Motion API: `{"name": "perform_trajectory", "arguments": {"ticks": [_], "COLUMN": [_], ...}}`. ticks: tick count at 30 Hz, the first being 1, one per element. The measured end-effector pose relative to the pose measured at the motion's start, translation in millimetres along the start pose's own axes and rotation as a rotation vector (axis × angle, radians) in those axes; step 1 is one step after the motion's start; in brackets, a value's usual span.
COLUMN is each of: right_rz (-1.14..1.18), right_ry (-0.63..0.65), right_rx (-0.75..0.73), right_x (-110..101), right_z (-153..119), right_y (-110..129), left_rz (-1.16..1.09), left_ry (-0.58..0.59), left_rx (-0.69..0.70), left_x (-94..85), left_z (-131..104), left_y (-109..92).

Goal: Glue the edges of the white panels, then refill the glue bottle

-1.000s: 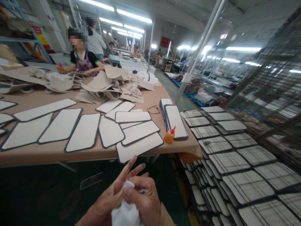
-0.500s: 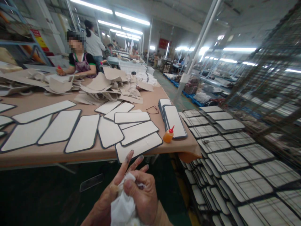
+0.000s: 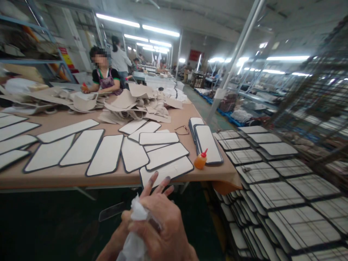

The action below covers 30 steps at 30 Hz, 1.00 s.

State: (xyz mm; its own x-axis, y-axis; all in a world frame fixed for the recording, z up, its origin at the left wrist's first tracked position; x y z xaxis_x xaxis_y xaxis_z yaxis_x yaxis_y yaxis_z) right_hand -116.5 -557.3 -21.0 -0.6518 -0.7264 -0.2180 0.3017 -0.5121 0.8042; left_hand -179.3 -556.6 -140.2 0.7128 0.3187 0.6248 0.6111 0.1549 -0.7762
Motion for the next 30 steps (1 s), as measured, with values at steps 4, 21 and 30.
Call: {"name": "perform_trajectory", "arguments": {"ticks": [4, 21, 30], "right_rz": [-0.321, -0.304, -0.348], "right_ry": [0.011, -0.079, 0.003], "right_rx": [-0.219, -0.466, -0.505], "right_x": [6, 19, 27], "right_z": [1, 10, 4], "right_y": [12, 22, 17], "left_rz": [0.019, -0.026, -0.263], "left_ry": [-0.068, -0.367, -0.207], "left_rx": [0.160, 0.400, 0.242], "left_x": [-11.1, -33.3, -18.1], "left_z": [6, -22, -22], "left_y": [-9, -64, -55]}}
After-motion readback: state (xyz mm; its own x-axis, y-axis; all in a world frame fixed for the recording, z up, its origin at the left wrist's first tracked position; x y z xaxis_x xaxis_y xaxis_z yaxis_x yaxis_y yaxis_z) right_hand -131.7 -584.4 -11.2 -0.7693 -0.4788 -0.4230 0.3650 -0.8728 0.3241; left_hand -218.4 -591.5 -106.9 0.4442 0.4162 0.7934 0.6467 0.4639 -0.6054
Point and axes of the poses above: each hand's wrist, its own z-axis towards the middle knuckle, its own x-axis out of the palm, y = z × x, the point moved 9 cm from there along z, towards the middle knuckle, and after that the axes turned 8 degrees about z, right-handed, at the moved point
